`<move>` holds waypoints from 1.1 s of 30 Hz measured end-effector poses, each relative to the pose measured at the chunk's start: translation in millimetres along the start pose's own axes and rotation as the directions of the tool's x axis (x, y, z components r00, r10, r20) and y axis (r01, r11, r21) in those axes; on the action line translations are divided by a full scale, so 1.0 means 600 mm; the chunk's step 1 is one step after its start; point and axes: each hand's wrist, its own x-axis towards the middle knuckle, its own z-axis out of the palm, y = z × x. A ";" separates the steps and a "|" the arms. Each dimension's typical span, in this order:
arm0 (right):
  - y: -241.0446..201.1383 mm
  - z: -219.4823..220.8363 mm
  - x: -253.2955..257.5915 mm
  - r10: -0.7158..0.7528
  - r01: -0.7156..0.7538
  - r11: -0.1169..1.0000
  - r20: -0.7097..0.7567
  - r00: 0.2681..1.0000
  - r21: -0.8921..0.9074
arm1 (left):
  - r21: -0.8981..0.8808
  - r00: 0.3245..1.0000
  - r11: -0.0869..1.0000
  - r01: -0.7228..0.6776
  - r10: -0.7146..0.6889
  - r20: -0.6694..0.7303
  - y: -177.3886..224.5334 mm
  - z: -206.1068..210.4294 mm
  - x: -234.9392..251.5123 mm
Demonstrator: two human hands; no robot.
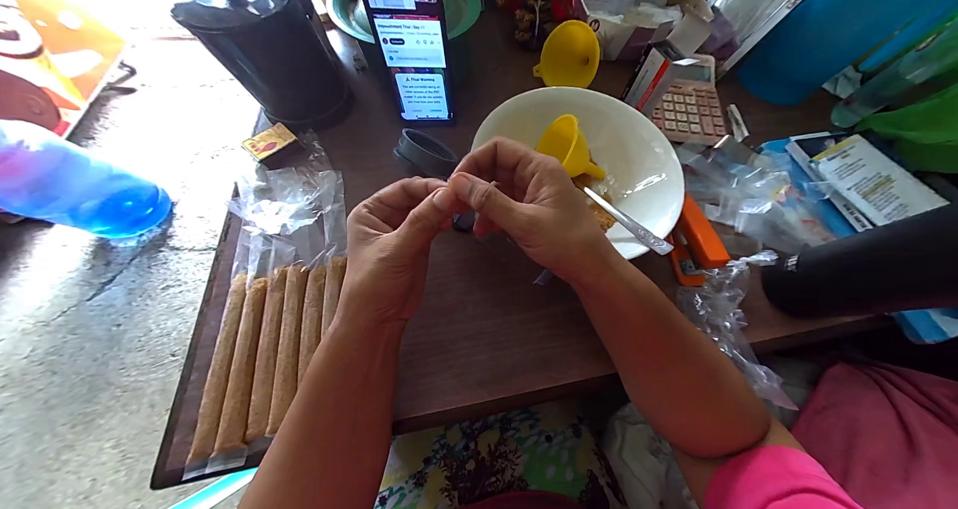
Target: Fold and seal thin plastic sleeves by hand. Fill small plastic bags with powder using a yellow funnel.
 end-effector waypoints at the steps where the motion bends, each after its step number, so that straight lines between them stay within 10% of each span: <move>1: 0.000 0.000 0.000 0.001 -0.001 1.000 0.001 1.000 -0.003 | -0.001 1.000 1.000 0.002 -0.002 -0.004 0.000 0.000 0.000; 33: 0.005 0.001 0.000 -0.016 0.016 0.999 0.009 1.000 -0.050 | -0.050 0.998 0.997 0.066 -0.065 0.009 -0.001 -0.001 0.001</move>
